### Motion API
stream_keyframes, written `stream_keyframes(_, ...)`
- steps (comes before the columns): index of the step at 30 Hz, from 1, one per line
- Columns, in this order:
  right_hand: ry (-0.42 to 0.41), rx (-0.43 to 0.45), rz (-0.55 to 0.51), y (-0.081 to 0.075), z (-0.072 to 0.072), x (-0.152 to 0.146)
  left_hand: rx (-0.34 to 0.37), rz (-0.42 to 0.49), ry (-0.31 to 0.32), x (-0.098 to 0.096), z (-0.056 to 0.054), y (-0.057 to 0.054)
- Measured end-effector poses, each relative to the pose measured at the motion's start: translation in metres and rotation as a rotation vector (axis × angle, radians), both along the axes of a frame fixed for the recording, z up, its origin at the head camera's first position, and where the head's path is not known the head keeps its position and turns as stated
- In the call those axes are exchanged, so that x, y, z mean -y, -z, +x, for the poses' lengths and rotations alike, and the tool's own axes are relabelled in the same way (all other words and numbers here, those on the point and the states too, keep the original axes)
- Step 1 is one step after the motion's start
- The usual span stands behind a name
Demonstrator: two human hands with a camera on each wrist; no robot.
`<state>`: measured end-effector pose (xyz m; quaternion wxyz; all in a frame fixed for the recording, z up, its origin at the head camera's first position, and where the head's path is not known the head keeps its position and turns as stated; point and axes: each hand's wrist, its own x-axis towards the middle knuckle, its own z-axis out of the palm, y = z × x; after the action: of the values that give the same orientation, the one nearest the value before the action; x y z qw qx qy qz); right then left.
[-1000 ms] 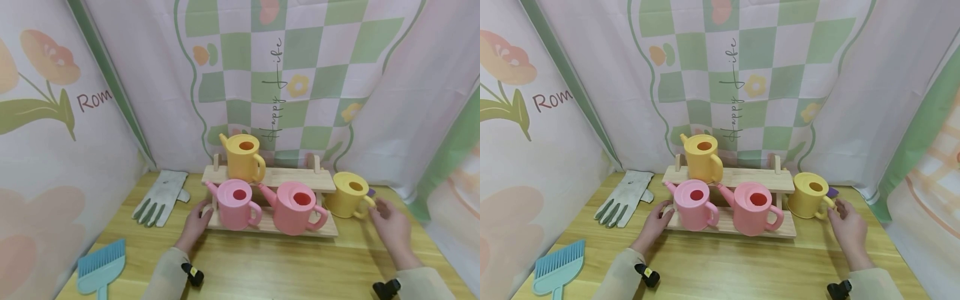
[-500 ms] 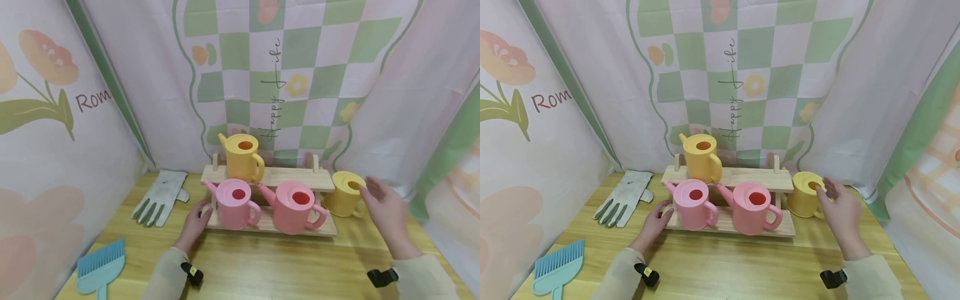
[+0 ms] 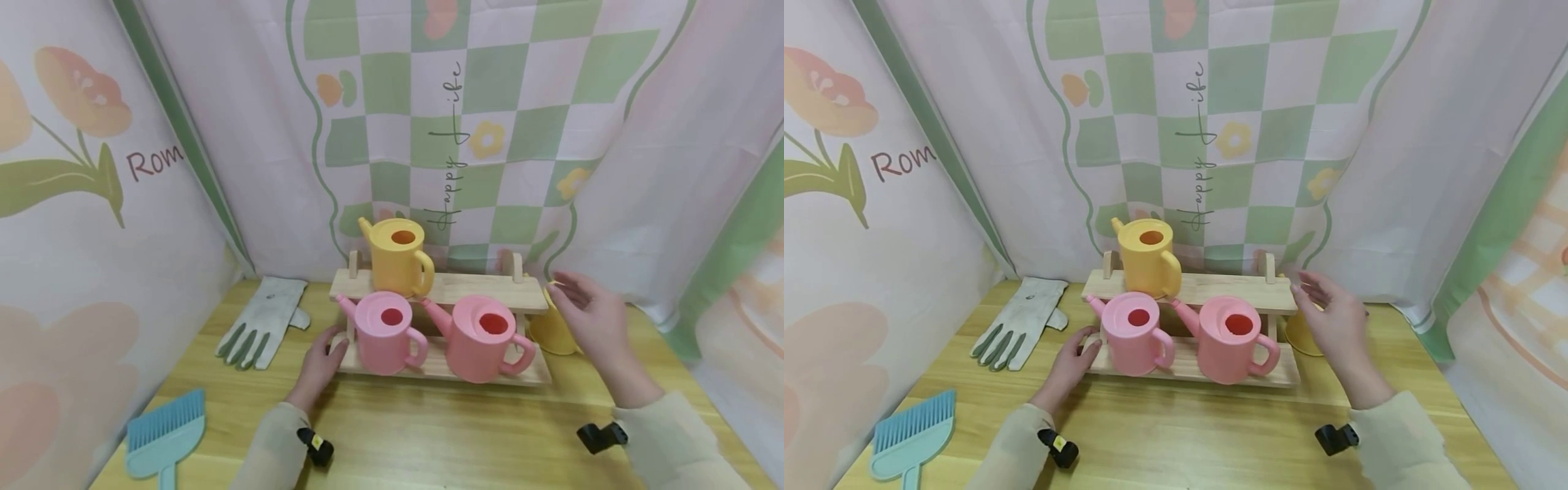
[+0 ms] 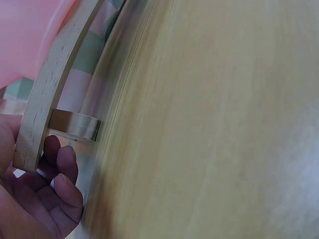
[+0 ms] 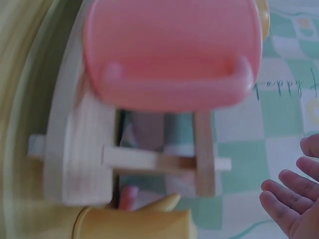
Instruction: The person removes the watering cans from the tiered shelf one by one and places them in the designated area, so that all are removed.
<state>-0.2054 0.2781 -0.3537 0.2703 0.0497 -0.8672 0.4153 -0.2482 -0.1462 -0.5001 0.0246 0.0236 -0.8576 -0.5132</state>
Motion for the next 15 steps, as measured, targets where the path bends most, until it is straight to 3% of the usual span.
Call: stream_keyframes(15, -0.173, 0.034, -0.046, -0.023, -0.008, 0.055, -0.015, 0.001, -0.002, -0.001, 0.001, -0.001)
